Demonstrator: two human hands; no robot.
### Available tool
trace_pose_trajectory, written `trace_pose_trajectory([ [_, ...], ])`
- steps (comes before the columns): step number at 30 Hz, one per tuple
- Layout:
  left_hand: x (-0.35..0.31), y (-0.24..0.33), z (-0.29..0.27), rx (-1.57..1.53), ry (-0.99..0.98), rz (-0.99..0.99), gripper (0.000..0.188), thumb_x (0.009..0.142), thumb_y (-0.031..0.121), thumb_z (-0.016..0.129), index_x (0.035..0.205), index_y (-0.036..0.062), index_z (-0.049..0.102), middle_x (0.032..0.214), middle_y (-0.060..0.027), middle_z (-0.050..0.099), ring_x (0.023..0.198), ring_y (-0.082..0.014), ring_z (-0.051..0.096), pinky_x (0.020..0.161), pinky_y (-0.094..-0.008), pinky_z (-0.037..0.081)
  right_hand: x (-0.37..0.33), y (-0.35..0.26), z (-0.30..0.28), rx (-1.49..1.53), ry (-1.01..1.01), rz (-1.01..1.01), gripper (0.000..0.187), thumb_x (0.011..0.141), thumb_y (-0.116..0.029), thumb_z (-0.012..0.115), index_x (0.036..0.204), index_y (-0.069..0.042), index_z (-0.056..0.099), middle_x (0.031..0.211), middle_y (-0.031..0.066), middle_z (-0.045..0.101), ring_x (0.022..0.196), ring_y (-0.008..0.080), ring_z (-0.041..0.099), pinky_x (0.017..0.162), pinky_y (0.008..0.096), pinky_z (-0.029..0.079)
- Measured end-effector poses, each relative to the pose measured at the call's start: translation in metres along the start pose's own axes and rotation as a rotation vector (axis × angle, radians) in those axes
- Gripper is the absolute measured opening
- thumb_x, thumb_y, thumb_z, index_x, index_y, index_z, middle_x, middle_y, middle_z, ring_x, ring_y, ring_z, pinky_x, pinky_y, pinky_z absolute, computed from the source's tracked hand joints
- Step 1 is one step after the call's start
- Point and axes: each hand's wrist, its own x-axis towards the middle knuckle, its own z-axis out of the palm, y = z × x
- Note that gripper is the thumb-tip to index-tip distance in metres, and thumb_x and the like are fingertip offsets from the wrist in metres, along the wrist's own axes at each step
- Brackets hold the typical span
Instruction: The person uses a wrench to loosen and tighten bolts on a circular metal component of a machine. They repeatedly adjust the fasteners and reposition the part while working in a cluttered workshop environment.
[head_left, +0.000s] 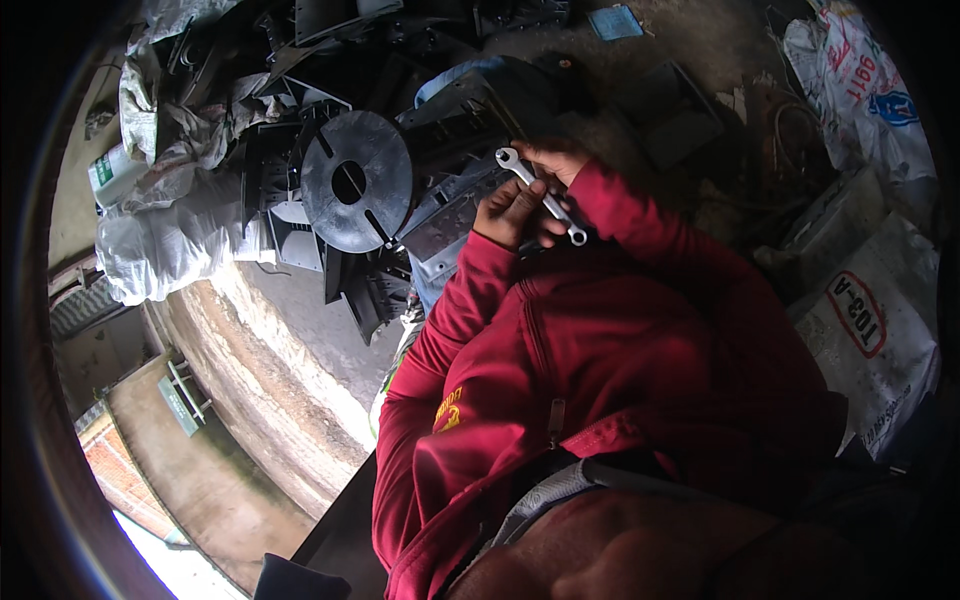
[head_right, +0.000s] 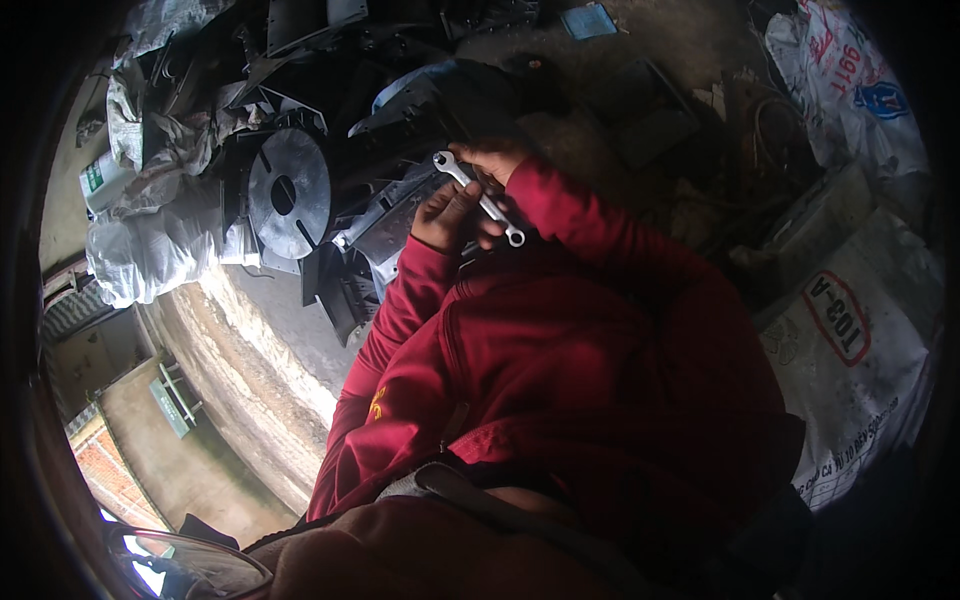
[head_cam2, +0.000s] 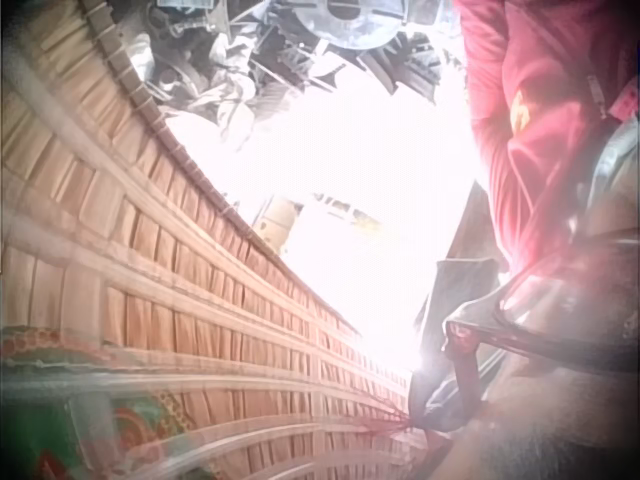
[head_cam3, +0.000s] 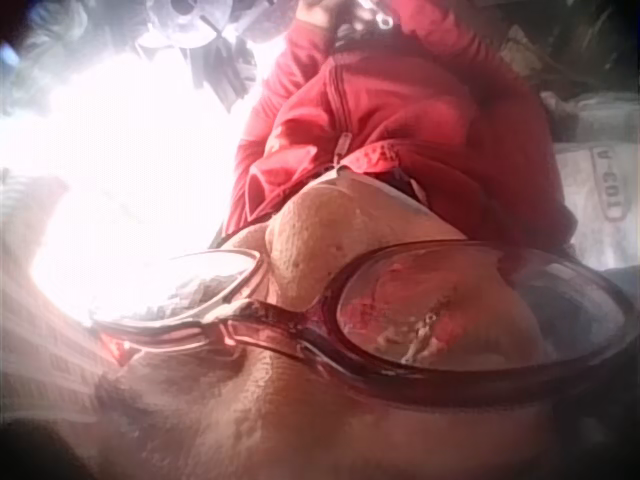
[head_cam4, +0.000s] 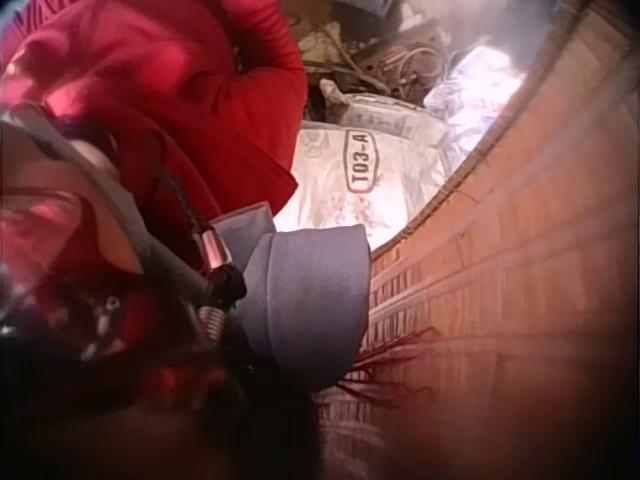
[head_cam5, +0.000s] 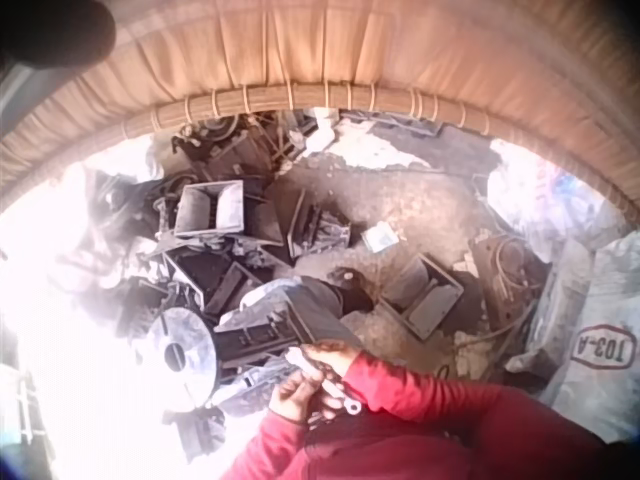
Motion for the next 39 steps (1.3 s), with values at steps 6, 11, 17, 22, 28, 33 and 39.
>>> trace_pose_trajectory([
  [6,0.001,0.003,-0.003,-0.026,0.011,-0.024,0.024,0.096,0.024,0.053,0.096,0.0001,0.059,0.083,-0.0121,0.068,0.058,-0.015,0.064,0.045,-0.0234,0.048,-0.002,-0.001,0.004,0.114,-0.076,0.051,0.032,0.088,-0.039,0.066,0.071,-0.013,0.059,0.052,-0.004,0.045,0.039,0.0065,0.037,0.038,0.0242,0.027],
  [11,-0.02,0.014,-0.063,0.331,0.006,0.162,0.023,0.093,0.024,0.06,0.091,0.0009,0.061,0.07,-0.0063,0.065,0.043,-0.0084,0.05,0.041,-0.0199,0.037,0.011,0.005,-0.004,0.096,-0.115,0.03,0.044,0.084,-0.039,0.071,0.058,-0.017,0.043,0.048,-0.0062,0.034,0.036,0.0057,0.029,0.037,0.024,0.021],
  [17,-0.026,0.016,-0.027,0.236,0.045,-0.028,0.024,0.094,0.025,0.058,0.089,0.0012,0.057,0.071,-0.0103,0.066,0.044,-0.0117,0.056,0.04,-0.0208,0.042,0.006,0.001,0.001,0.113,-0.077,-0.02,0.035,0.085,-0.038,0.07,0.067,-0.015,0.051,0.048,-0.0067,0.035,0.037,0.0047,0.031,0.037,0.023,0.021],
  [22,-0.009,0.005,-0.014,0.074,-0.028,-0.044,0.024,0.095,0.025,0.056,0.092,0.0005,0.058,0.081,-0.0134,0.069,0.055,-0.0159,0.064,0.046,-0.0243,0.051,0.006,0.004,-0.005,0.01,-0.086,-0.061,0.03,0.088,-0.036,0.066,0.071,-0.013,0.057,0.051,-0.0053,0.044,0.039,0.005,0.036,0.037,0.0229,0.025],
  [28,-0.001,0.006,0.0,-0.014,-0.047,-0.039,0.027,0.096,0.026,0.054,0.097,-0.0006,0.059,0.084,-0.0145,0.069,0.061,-0.019,0.068,0.048,-0.0252,0.053,0.009,0.012,-0.007,0.043,-0.06,-0.026,0.03,0.091,-0.041,0.061,0.084,-0.011,0.064,0.059,-0.001,0.056,0.042,0.0072,0.048,0.038,0.0229,0.035],
  [33,0.008,0.004,0.005,-0.067,0.051,0.007,0.025,0.097,0.023,0.052,0.097,-0.0012,0.058,0.085,-0.0144,0.069,0.065,-0.0195,0.068,0.049,-0.0254,0.053,0.008,0.006,-0.006,0.158,-0.217,0.032,0.03,0.092,-0.038,0.059,0.089,-0.009,0.066,0.065,0.0008,0.061,0.044,0.009,0.052,0.039,0.0222,0.037],
  [39,-0.009,0.013,-0.042,0.218,0.069,0.101,0.023,0.095,0.024,0.056,0.089,0.0013,0.06,0.072,-0.0082,0.065,0.049,-0.0107,0.055,0.044,-0.0221,0.041,0.016,0.011,-0.009,0.159,-0.113,-0.008,0.031,0.086,-0.037,0.069,0.069,-0.013,0.058,0.049,-0.0067,0.039,0.036,0.0046,0.032,0.036,0.0234,0.021],
])
